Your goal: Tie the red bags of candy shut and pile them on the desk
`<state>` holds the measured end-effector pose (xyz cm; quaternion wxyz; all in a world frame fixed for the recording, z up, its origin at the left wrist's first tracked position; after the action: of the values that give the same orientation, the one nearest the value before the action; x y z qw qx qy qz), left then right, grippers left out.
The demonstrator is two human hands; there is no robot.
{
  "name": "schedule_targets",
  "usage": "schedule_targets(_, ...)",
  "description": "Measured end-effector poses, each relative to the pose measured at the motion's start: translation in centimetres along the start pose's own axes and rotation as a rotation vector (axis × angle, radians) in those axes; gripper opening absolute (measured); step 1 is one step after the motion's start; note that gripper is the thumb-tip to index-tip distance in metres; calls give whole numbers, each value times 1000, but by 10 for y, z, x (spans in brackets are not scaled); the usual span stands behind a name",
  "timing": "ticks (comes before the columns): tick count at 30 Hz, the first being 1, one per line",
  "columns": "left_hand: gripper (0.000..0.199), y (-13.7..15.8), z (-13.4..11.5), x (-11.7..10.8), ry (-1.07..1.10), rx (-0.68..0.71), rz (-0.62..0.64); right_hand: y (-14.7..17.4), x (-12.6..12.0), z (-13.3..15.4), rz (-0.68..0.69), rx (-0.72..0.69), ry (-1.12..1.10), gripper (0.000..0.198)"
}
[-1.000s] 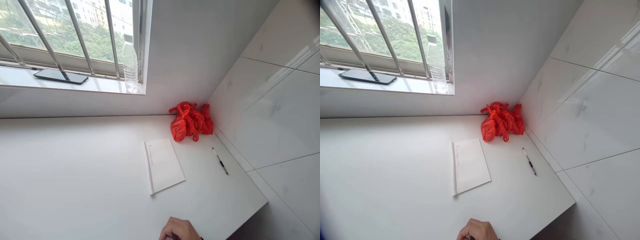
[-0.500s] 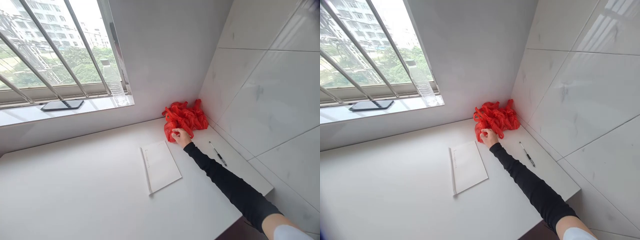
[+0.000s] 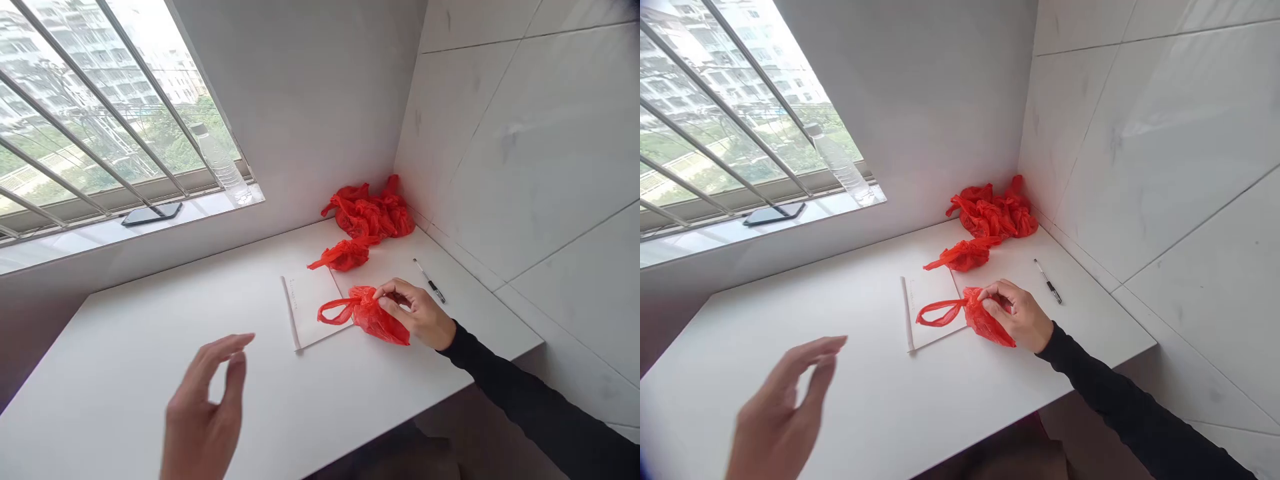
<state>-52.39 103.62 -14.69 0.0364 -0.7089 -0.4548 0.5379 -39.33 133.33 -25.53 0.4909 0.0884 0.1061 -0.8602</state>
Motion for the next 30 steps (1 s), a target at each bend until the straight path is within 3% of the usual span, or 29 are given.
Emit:
schedule_targets(5,49,-7,-65,141,252,281,442,37,2,19,120,-43,-52,15)
schedule_targets(8,20,3,-84,180,268,311,558,50,-8,17,117,-60,-36,14)
schedule_targets(9,12,6,-83,182,255,285,564,54,-15,11,93,-39,-25,14)
schedule_targets(14,20,18,-52,146,189,72,490,66,-44,-36,-61,146,38,17)
schedule_targets(17,33,27,-55,140,210,59,478,67,-28,-36,-60,78,196,17)
schedule_targets(20,50,37,-71,153,245,103,509,63,7,-29,62,16,243,38)
schedule_targets(22,35,40,-75,161,253,106,511,61,25,-26,146,14,259,37)
schedule_targets(24,20,41,-69,160,245,69,475,61,29,-25,168,29,264,18)
schedule_targets(26,15,40,-57,152,233,9,424,61,20,-26,135,57,238,9)
schedule_targets(30,19,36,-43,134,219,-94,340,64,-5,-31,22,117,165,15)
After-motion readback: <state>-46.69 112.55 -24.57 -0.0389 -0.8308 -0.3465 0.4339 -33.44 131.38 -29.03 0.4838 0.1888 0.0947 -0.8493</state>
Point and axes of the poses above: each hand's wrist, its own y-axis away from the middle knuckle, its own x-axis out of the palm, z = x × y, the point moved 10 cm from there along -y, towards the middle knuckle, and after that the axes turned 8 degrees about x, right-handed, at the moved point
